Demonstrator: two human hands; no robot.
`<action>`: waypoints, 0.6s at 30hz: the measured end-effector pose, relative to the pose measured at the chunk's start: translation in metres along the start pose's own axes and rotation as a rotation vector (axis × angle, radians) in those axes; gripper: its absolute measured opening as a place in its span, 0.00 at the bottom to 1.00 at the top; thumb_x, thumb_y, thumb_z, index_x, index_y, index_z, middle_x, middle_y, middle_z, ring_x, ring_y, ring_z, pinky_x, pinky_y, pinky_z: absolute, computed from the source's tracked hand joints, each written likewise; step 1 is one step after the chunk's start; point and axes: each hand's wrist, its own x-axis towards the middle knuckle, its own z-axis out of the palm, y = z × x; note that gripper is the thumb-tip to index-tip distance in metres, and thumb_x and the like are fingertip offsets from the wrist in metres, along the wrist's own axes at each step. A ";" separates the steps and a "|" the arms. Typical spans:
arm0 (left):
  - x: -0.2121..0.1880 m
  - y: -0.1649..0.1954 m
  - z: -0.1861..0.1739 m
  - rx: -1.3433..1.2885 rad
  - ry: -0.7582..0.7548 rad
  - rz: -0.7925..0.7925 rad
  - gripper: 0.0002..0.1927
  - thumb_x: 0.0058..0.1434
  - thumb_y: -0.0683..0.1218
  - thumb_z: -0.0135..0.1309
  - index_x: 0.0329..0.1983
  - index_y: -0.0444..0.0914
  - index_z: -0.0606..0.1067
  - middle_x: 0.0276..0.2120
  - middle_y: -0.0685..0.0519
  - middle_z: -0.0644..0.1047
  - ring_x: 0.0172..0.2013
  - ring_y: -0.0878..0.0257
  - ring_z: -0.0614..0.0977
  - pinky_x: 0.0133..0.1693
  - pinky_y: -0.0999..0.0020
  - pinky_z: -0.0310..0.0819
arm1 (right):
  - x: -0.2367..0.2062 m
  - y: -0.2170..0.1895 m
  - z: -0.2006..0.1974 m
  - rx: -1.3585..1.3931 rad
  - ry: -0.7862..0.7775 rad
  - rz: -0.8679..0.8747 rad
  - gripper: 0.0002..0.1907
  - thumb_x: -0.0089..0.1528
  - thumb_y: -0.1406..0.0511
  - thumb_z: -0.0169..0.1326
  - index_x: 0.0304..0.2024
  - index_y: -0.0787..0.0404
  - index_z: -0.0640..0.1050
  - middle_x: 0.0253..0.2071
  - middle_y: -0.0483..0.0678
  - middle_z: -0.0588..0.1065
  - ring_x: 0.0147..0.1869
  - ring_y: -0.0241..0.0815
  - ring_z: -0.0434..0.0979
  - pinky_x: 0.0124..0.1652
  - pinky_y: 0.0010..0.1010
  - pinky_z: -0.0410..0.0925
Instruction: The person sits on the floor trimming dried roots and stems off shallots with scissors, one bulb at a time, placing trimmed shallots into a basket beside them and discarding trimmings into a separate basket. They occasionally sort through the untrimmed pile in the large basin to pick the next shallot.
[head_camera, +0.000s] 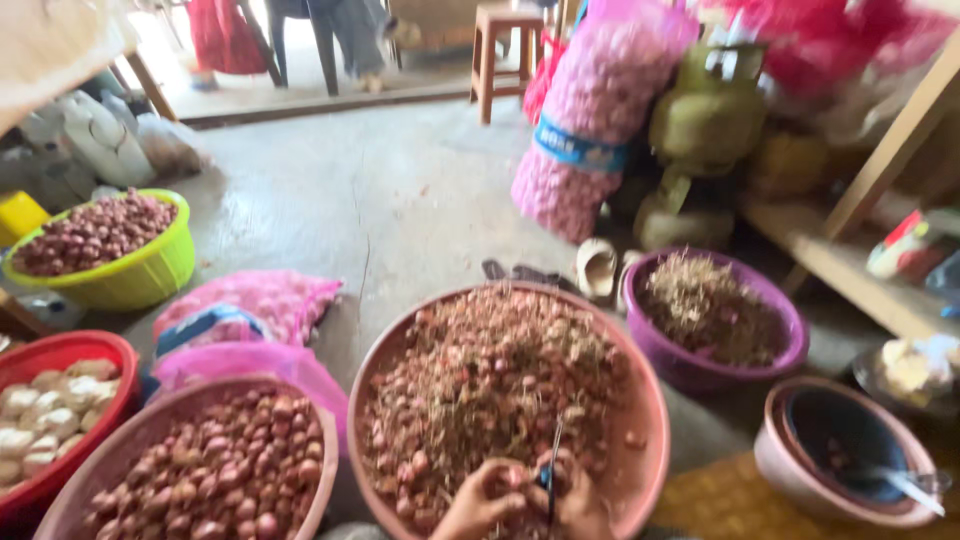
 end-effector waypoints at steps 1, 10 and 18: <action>0.006 -0.003 -0.001 0.047 -0.024 0.024 0.26 0.55 0.41 0.67 0.58 0.42 0.73 0.42 0.56 0.80 0.45 0.69 0.80 0.48 0.69 0.77 | 0.005 -0.005 0.001 -0.042 -0.034 -0.033 0.27 0.53 0.73 0.74 0.48 0.59 0.73 0.35 0.43 0.76 0.40 0.32 0.75 0.39 0.23 0.67; 0.056 0.017 -0.001 0.840 0.158 -0.056 0.25 0.56 0.40 0.65 0.57 0.41 0.71 0.42 0.54 0.80 0.44 0.67 0.81 0.47 0.68 0.78 | 0.039 -0.025 0.006 -0.429 0.110 0.021 0.28 0.51 0.72 0.74 0.48 0.59 0.72 0.33 0.44 0.77 0.37 0.33 0.76 0.38 0.24 0.69; 0.077 0.046 0.023 0.998 0.186 -0.104 0.24 0.56 0.39 0.63 0.56 0.40 0.70 0.42 0.52 0.81 0.43 0.65 0.82 0.46 0.67 0.79 | 0.045 -0.088 0.005 -0.527 0.157 0.041 0.29 0.49 0.71 0.74 0.48 0.58 0.72 0.31 0.45 0.79 0.35 0.33 0.77 0.36 0.25 0.70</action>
